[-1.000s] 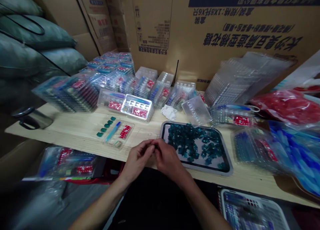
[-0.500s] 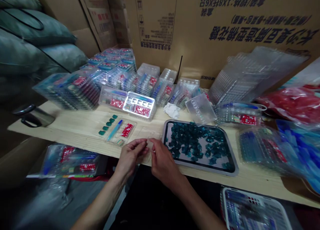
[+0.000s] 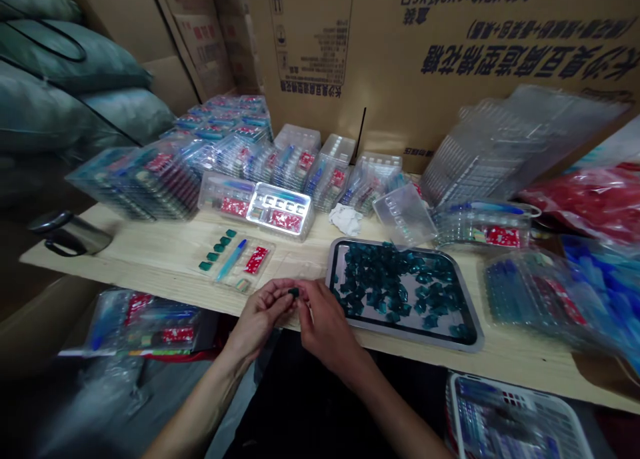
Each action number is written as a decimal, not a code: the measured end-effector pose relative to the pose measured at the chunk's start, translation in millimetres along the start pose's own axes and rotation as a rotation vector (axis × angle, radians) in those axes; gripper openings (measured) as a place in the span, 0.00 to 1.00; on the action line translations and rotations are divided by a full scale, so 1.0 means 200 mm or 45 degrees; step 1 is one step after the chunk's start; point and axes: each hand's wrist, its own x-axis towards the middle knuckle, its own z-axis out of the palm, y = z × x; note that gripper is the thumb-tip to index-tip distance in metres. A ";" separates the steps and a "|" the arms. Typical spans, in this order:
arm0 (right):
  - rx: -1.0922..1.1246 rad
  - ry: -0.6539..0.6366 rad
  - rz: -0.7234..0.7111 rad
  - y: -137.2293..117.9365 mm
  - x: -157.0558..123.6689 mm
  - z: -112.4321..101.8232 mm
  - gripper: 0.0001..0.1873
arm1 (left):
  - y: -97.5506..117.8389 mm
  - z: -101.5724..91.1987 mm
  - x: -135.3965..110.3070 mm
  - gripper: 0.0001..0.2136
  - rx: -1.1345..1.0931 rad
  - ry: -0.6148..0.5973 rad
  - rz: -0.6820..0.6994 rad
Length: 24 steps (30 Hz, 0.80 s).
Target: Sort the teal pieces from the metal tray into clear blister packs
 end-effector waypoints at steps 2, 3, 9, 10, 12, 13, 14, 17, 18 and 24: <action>-0.022 0.016 0.042 0.02 0.00 -0.01 0.11 | -0.01 0.02 0.00 0.16 0.022 0.001 0.007; -0.036 0.025 0.070 0.02 0.00 -0.01 0.09 | -0.01 0.03 0.00 0.14 0.018 0.009 0.001; -0.071 0.064 0.201 0.05 -0.01 -0.02 0.02 | -0.04 0.08 0.01 0.15 -0.042 0.043 -0.038; -0.058 0.071 0.201 0.06 0.00 -0.02 0.02 | -0.04 0.09 0.01 0.16 -0.041 0.047 -0.034; -0.035 0.085 0.196 0.07 0.00 -0.02 0.02 | -0.03 0.10 0.01 0.16 -0.044 0.062 -0.035; -0.030 0.093 0.194 0.07 0.00 -0.03 0.03 | -0.03 0.10 0.02 0.16 -0.045 0.068 -0.042; -0.030 0.101 0.193 0.07 0.00 -0.03 0.03 | -0.02 0.10 0.02 0.17 -0.043 0.069 -0.049; -0.028 0.115 0.206 0.08 0.01 -0.03 0.03 | -0.03 0.09 0.03 0.18 -0.042 0.059 -0.068; -0.019 0.112 0.216 0.08 0.01 -0.03 0.03 | -0.03 0.09 0.03 0.17 -0.047 0.061 -0.067; -0.015 0.060 0.205 0.06 0.00 -0.04 0.04 | -0.06 0.11 0.03 0.12 -0.016 0.117 0.045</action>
